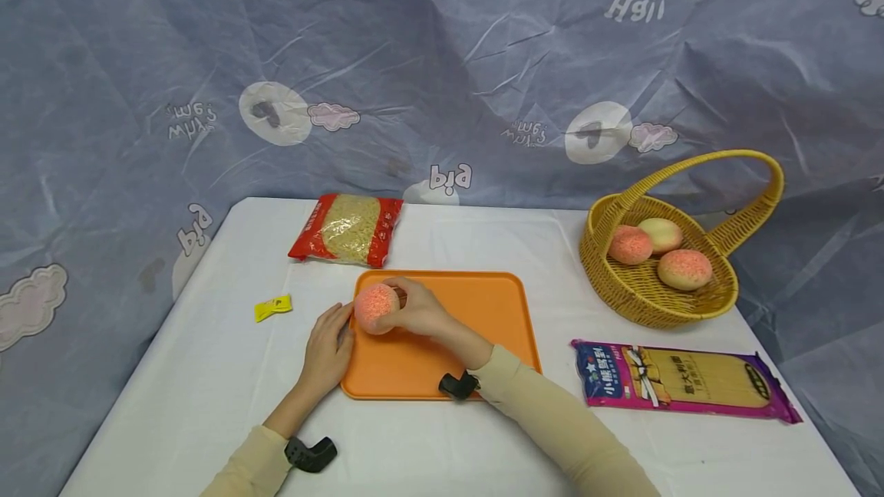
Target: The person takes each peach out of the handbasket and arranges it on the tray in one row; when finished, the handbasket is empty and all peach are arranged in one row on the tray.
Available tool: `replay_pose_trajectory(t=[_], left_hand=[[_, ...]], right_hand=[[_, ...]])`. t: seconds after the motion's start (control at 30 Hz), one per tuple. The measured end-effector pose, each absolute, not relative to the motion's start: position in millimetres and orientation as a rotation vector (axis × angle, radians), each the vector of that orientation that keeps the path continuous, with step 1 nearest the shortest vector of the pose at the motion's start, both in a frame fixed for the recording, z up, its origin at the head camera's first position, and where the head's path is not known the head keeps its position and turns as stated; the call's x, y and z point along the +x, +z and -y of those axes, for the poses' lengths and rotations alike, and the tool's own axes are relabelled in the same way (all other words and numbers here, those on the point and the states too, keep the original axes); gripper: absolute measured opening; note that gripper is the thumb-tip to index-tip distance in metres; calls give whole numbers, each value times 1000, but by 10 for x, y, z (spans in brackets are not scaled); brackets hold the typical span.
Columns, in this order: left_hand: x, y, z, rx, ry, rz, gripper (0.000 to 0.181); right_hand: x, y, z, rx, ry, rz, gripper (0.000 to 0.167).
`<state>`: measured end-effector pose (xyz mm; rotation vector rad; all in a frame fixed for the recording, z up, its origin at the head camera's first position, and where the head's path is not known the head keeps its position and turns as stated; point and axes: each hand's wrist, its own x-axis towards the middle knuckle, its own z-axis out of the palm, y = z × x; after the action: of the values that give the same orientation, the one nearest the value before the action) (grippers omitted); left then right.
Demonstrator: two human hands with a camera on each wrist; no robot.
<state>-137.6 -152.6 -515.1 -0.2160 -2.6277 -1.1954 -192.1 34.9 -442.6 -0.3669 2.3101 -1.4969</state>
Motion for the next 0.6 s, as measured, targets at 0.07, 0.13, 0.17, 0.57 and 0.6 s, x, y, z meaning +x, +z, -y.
replay_pose_trajectory(t=[0.07,0.13,0.17,0.57,0.6], left_hand=[[-1378,-5155,1523,-221,-1191,2622,43],[-1380,-5158,1523,-225,-1192,2620,41],[-1379,-5158,1523,-224,-1192,2621,41],[-1371,-5158,1530,-209,-1203,2634,41],[-1372,-5160,1530,-208,-1202,2634,42]], right_hand=[[-1918,-4441,-328,-377,-1477,-2301,74],[-1915,-4452,-313,-384,-1450,-2301,74],[-1912,-4456,-309,-385,-1441,-2298,74],[-1936,-4492,-329,-433,-1348,-2306,86],[-1933,-4485,-342,-437,-1340,-2306,87]])
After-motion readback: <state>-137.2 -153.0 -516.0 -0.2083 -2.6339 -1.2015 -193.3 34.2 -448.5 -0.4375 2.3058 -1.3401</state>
